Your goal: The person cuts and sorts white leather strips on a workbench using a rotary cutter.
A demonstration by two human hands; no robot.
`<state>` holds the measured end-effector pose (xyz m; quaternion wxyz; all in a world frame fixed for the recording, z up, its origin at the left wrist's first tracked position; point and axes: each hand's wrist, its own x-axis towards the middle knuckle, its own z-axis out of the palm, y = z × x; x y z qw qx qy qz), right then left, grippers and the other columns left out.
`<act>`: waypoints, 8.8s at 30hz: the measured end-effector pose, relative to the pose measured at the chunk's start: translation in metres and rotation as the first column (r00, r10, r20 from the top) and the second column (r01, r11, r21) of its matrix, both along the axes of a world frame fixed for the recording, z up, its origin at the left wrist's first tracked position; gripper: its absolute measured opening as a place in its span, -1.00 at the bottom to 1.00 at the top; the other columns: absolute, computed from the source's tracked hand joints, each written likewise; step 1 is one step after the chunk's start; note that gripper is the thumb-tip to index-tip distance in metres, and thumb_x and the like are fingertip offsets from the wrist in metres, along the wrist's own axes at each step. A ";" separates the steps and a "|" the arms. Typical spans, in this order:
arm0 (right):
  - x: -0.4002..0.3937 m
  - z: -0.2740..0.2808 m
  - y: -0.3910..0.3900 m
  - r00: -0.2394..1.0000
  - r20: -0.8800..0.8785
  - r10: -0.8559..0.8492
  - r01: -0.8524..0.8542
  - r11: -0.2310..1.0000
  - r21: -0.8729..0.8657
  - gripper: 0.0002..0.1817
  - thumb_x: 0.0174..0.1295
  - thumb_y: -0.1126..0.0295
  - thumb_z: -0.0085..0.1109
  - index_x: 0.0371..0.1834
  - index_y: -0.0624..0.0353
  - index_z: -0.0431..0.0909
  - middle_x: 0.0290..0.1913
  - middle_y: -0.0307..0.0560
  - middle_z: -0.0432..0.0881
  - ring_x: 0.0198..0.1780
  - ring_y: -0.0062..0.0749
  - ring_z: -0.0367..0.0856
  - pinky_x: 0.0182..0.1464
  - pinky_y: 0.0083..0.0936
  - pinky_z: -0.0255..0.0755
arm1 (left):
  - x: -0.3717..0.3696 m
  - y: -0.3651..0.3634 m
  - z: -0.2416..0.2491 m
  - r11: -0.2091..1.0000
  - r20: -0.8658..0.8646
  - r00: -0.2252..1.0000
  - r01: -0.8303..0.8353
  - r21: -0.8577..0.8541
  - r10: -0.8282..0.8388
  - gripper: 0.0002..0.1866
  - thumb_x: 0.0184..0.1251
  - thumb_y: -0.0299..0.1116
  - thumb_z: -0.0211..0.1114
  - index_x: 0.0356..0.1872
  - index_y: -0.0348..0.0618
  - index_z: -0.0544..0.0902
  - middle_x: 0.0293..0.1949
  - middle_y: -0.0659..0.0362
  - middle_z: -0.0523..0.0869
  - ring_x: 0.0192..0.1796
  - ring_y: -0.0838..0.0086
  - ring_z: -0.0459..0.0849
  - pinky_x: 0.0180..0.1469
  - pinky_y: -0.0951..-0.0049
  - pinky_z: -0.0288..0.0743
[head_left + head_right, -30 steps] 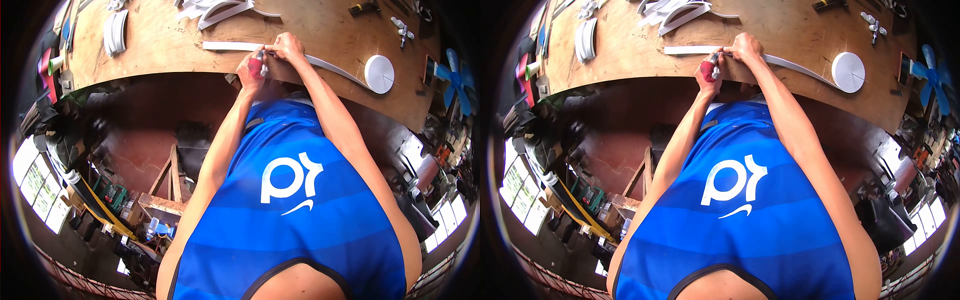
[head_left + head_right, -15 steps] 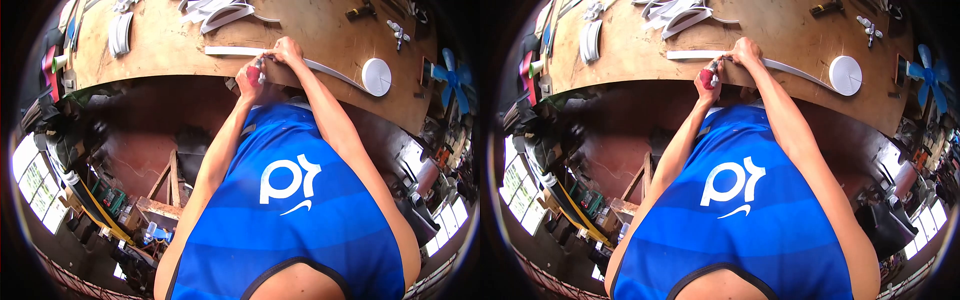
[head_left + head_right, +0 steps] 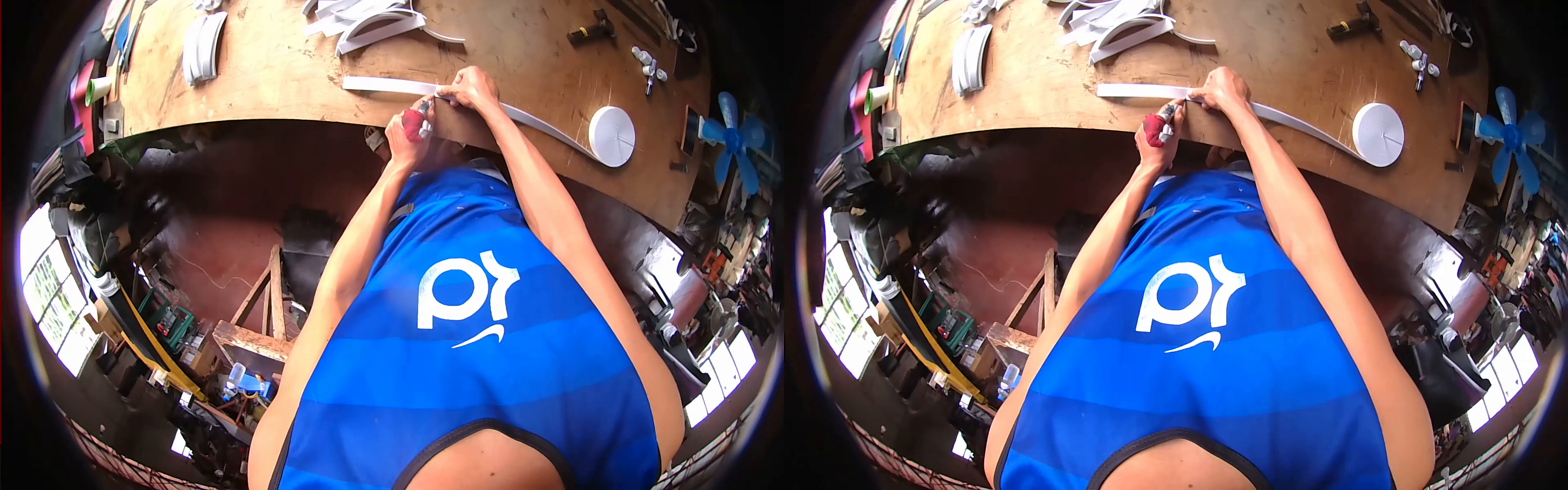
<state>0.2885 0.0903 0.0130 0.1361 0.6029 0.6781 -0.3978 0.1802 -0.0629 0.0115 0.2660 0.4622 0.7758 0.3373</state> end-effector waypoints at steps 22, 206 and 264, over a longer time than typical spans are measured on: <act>0.058 0.022 -0.057 0.966 -0.232 0.111 -0.008 0.915 0.403 -0.61 0.02 0.24 0.40 -0.12 0.17 0.56 -0.10 0.06 0.54 0.00 -0.01 0.55 0.03 -0.18 0.45 | -0.114 0.047 0.010 0.893 0.279 0.957 -0.191 0.408 0.077 -0.76 0.37 -0.32 0.30 -0.07 -0.25 0.71 -0.58 0.30 0.58 -0.47 0.71 0.47 -0.41 0.56 0.36; 0.018 -0.001 -0.010 0.980 -0.198 0.003 0.002 1.000 0.028 -0.63 0.08 -0.01 0.34 -0.45 0.11 0.66 -0.52 -0.21 0.71 -0.46 -0.52 0.66 -0.36 -0.49 0.48 | -0.014 -0.010 0.012 0.988 0.358 0.922 -0.117 -0.101 0.146 -0.73 0.32 -0.20 0.29 -0.08 -0.09 0.73 -0.34 -0.01 0.76 -0.23 0.30 0.77 -0.18 0.36 0.58; -0.065 0.042 -0.030 0.489 -0.674 -0.554 0.645 0.750 -0.149 -0.79 0.35 0.27 0.19 -0.21 0.21 0.61 -0.34 -0.17 0.70 -0.40 -0.65 0.58 -0.35 -0.67 0.47 | -0.218 0.119 0.039 0.911 0.083 0.909 0.401 0.099 -0.409 -0.62 0.27 -0.30 0.31 0.10 -0.16 0.58 -0.17 -0.07 0.70 -0.14 0.02 0.67 -0.07 0.20 0.55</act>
